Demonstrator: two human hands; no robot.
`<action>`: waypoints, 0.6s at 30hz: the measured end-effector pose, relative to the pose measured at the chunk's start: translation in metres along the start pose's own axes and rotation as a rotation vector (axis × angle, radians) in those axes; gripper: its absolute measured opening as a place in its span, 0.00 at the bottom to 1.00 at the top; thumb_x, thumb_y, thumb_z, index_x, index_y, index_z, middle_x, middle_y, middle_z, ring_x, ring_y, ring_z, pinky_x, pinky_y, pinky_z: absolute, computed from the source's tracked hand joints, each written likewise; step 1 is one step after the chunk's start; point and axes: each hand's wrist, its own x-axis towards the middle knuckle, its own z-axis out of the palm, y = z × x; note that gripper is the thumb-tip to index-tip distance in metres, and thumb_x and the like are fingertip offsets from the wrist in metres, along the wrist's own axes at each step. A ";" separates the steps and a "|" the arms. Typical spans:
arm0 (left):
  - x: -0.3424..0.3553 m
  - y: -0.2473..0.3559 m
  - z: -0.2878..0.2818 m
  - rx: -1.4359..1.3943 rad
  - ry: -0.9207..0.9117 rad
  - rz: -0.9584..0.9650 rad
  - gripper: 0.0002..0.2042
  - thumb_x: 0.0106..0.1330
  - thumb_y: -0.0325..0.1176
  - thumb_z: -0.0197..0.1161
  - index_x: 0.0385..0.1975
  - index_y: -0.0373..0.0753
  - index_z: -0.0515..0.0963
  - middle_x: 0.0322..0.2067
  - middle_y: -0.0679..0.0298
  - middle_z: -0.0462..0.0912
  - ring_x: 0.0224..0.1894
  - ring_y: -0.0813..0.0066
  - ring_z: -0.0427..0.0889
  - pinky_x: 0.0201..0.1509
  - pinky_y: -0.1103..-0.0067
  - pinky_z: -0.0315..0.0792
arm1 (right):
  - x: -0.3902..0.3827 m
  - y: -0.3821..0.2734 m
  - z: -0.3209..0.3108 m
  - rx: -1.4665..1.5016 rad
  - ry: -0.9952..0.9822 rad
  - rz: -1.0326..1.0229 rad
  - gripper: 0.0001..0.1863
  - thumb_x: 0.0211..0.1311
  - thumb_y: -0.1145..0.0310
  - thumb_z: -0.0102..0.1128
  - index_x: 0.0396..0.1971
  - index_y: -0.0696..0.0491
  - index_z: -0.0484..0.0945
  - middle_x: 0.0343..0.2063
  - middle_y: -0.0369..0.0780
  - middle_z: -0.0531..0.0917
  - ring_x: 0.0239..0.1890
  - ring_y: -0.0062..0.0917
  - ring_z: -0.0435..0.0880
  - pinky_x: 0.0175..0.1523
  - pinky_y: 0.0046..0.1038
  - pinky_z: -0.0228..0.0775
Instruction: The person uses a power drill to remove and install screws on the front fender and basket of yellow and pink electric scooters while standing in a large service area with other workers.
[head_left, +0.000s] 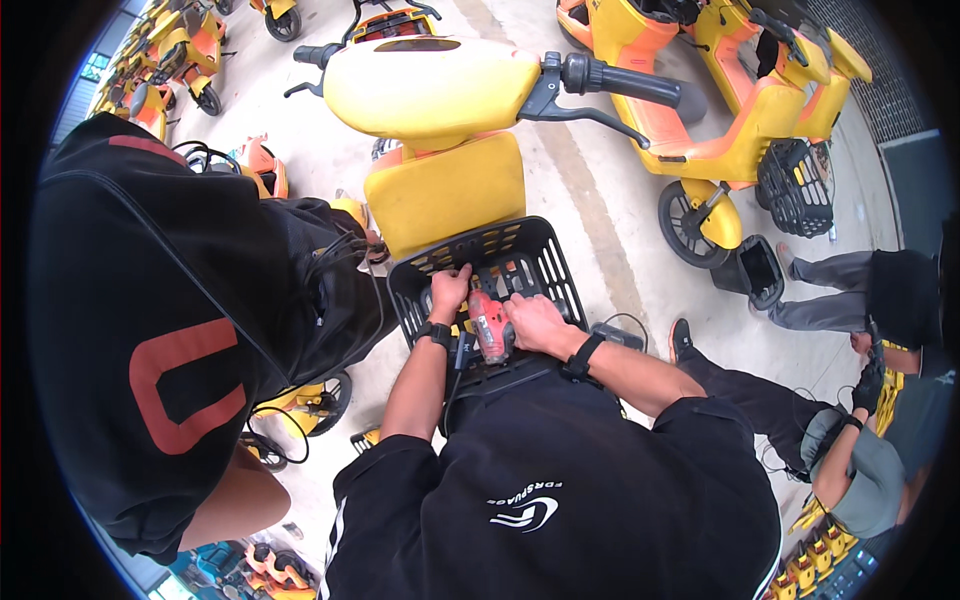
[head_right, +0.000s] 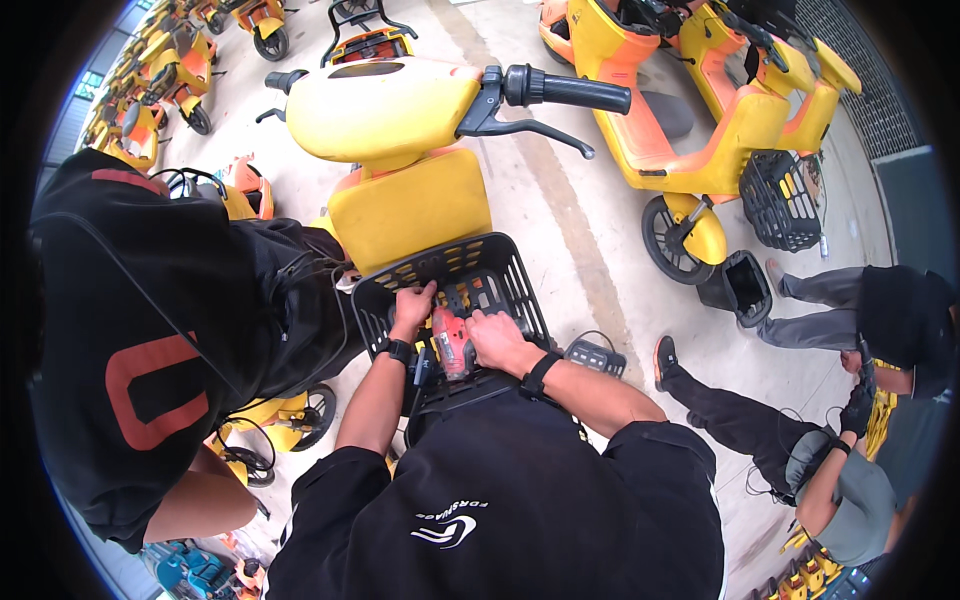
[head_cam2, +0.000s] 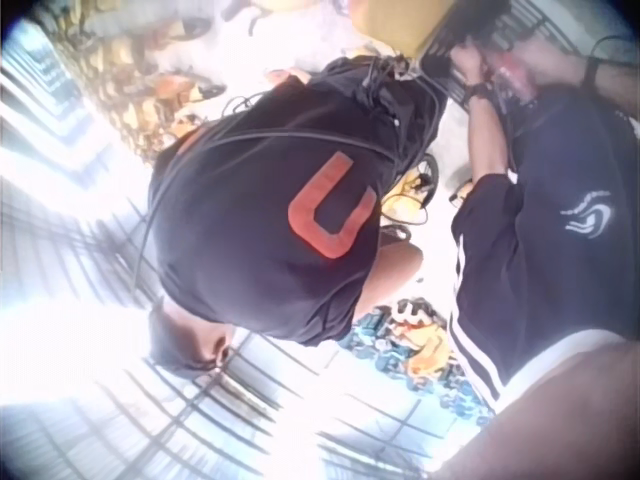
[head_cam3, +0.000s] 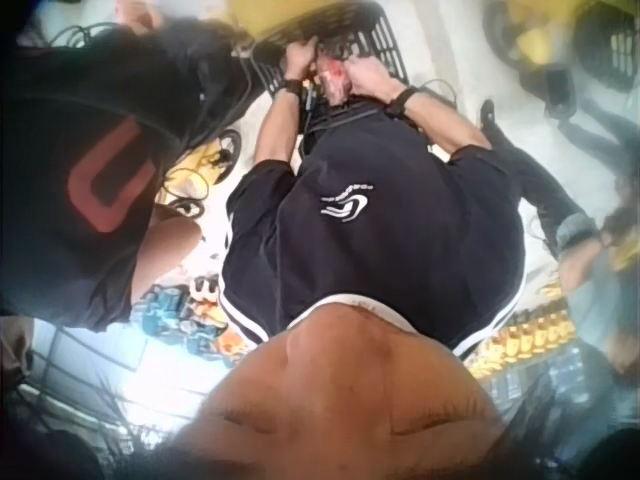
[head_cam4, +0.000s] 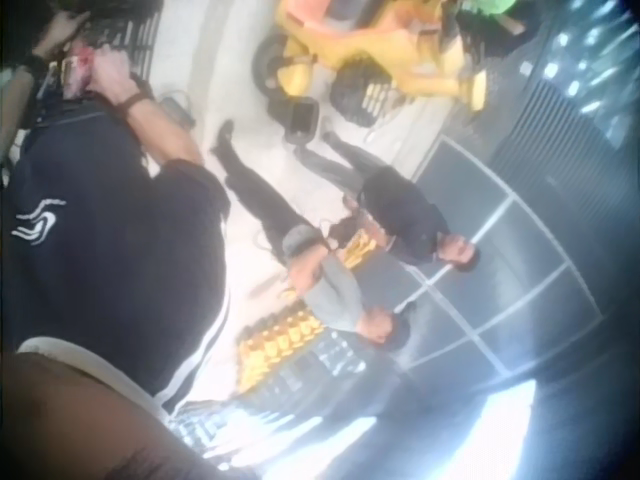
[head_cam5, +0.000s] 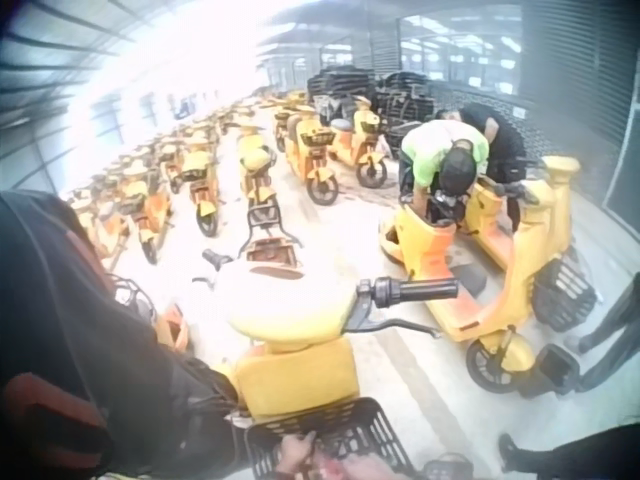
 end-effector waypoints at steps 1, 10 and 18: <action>0.001 0.003 0.002 0.006 -0.007 0.005 0.24 0.59 0.51 0.61 0.20 0.30 0.81 0.14 0.52 0.77 0.17 0.63 0.78 0.25 0.71 0.72 | -0.002 0.001 -0.003 0.003 0.004 0.009 0.19 0.39 0.73 0.63 0.36 0.58 0.75 0.35 0.44 0.78 0.37 0.38 0.81 0.42 0.38 0.71; 0.003 -0.005 -0.006 -0.250 -0.159 -0.092 0.17 0.63 0.46 0.59 0.28 0.35 0.79 0.11 0.69 0.67 0.10 0.80 0.62 0.12 0.81 0.54 | -0.018 -0.006 -0.016 -0.055 0.043 -0.065 0.17 0.37 0.72 0.63 0.33 0.58 0.77 0.31 0.44 0.79 0.33 0.37 0.82 0.36 0.36 0.72; 0.009 -0.003 -0.012 -0.455 -0.339 -0.256 0.13 0.64 0.41 0.52 0.28 0.36 0.75 0.10 0.73 0.59 0.10 0.83 0.53 0.12 0.83 0.46 | -0.024 0.007 -0.032 -0.145 -0.013 0.023 0.17 0.37 0.72 0.63 0.32 0.59 0.77 0.31 0.44 0.79 0.31 0.36 0.83 0.36 0.36 0.73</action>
